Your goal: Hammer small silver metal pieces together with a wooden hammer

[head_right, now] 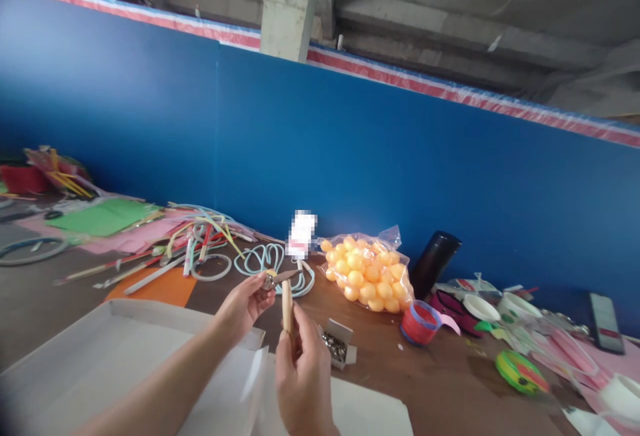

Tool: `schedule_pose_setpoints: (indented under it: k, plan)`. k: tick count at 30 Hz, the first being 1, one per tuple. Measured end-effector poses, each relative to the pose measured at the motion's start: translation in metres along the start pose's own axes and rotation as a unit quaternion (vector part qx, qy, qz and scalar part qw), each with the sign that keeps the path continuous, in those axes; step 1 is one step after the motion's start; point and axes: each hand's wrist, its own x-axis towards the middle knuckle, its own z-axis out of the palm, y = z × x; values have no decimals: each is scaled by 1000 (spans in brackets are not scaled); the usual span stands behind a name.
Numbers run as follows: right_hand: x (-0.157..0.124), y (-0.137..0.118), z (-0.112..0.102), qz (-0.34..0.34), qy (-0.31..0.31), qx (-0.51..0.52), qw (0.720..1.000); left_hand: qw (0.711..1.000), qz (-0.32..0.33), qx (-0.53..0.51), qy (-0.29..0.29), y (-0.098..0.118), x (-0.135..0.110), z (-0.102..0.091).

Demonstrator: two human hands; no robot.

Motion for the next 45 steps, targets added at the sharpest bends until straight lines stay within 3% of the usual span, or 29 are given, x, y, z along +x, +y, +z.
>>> schedule_pose_setpoints:
  k: [18,36,45]
  plan:
    - [0,-2,1,1,19,-3,1000,1000,-6,2,18,2,0,3]
    - [1,1,0,23,-11,-7,1000,1000,-11,5,21,1,0,2]
    - [1,-2,0,-6,36,-20,999,999,-14,0,35,1,0,3]
